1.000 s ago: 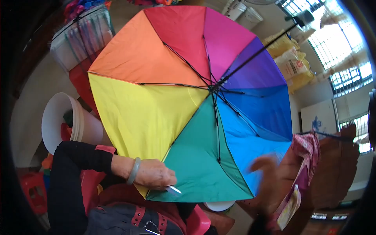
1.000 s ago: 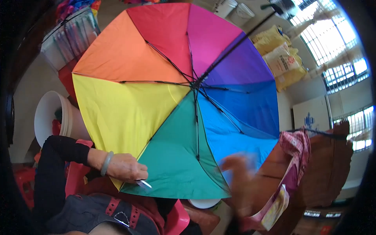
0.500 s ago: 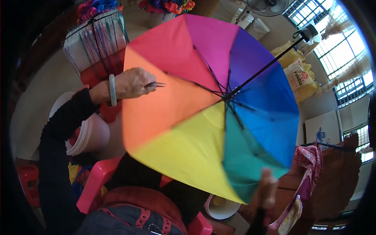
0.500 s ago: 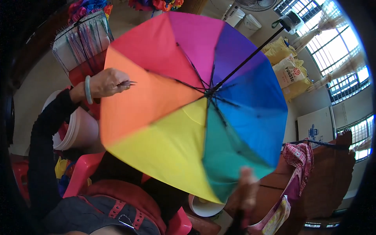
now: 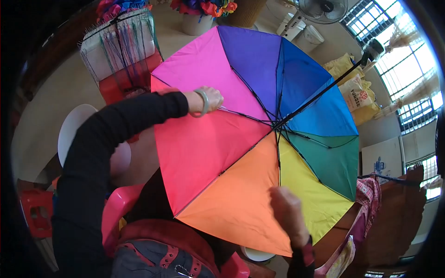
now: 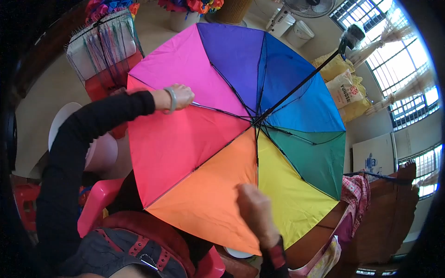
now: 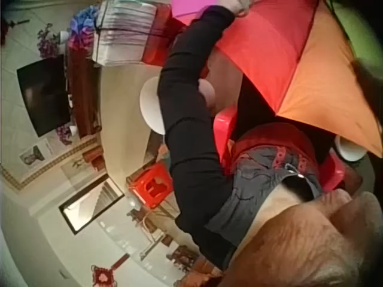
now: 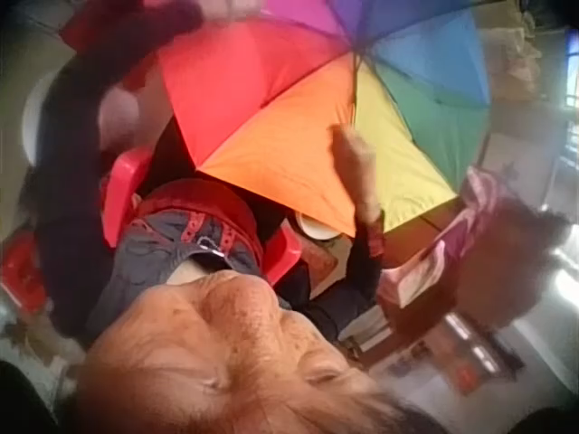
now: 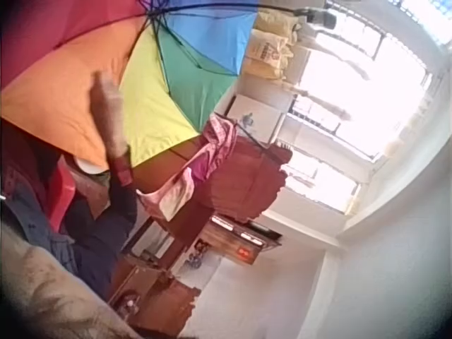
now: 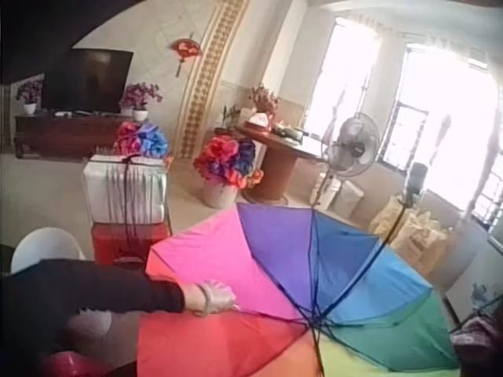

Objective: Sewing the fabric of a colorful umbrella back onto its metal ribs.

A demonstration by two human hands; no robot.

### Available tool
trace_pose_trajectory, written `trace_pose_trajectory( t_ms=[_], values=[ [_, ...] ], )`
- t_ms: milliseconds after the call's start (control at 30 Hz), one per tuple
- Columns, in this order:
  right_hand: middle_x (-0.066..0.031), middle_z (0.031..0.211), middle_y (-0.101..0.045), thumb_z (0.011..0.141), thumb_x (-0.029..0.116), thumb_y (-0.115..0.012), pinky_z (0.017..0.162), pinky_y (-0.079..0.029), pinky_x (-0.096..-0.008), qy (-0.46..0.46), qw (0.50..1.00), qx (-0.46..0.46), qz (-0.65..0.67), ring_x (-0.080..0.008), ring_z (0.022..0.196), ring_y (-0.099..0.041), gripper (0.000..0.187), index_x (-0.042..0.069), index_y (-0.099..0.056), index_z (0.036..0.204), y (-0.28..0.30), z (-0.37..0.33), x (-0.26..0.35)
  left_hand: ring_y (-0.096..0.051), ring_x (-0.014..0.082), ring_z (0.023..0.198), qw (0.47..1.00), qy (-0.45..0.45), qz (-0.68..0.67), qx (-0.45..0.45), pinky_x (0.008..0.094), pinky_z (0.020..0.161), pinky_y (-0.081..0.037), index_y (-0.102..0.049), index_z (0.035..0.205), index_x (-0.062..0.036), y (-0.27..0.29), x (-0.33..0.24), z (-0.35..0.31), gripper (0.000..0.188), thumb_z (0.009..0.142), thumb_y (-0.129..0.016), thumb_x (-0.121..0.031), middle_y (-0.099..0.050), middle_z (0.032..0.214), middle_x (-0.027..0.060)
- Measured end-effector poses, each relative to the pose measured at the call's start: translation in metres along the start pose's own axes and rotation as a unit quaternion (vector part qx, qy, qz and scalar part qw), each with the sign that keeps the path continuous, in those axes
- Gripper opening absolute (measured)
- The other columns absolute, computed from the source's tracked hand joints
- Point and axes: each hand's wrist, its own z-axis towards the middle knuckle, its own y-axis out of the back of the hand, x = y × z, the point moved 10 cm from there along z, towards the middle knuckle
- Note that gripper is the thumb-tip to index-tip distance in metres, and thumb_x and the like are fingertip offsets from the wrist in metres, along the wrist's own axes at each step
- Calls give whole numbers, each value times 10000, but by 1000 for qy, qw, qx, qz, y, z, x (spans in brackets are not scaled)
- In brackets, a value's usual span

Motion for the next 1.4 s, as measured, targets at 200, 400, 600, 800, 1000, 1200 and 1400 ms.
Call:
trace_pose_trajectory(
  t_ms=[200,400,600,800,1000,1200,1400],
  values=[
    [-143,716,-543,713,-33,-527,551,-450,-359,19,995,93,21,-308,656,-551,146,26,-527,846,-23,-7,27,-603,328,749,991,54,-49,117,433,621,-490,-596,778,-23,-75,-21,-10,220,804,-448,-183,-624,785,154],
    [-139,727,-552,737,-5,-537,559,-457,-356,-44,998,43,34,-304,656,-558,112,16,-528,846,-11,-4,-19,-604,328,735,999,26,-19,25,446,614,-491,-538,874,5,-66,-55,7,208,809,-437,-165,-611,784,174],
    [-148,729,-557,749,-13,-527,563,-454,-350,-43,997,45,52,-312,651,-562,91,1,-525,838,-16,2,-18,-611,303,683,997,67,37,-7,422,589,-502,-495,935,15,-88,-36,20,196,803,-431,-115,-595,785,185],
    [-150,727,-555,753,-10,-525,561,-451,-354,-57,997,26,45,-311,648,-561,87,2,-527,840,-2,-5,-30,-621,313,711,991,100,75,-53,413,595,-510,-544,884,17,-57,-31,24,181,780,-459,-105,-609,792,190],
    [-154,724,-550,755,-6,-533,546,-439,-353,-56,998,26,30,-306,635,-555,63,3,-535,818,-2,4,-30,-627,335,732,994,87,-59,41,415,625,-512,-612,715,15,-72,-51,17,144,731,-514,-89,-619,754,207],
    [-153,704,-545,760,9,-539,525,-429,-359,-24,999,-21,19,-302,624,-552,52,25,-554,807,-5,40,-36,-608,349,669,947,96,-279,131,418,580,-493,-608,694,9,-97,-116,9,198,735,-498,-151,-595,727,232],
    [-161,661,-554,774,30,-545,514,-430,-357,-139,981,-17,138,-295,585,-560,33,20,-559,802,-30,38,-94,-578,364,612,950,153,-237,-133,456,551,-466,-589,693,-12,-76,-65,48,246,794,-447,-185,-566,652,210]
  ],
)
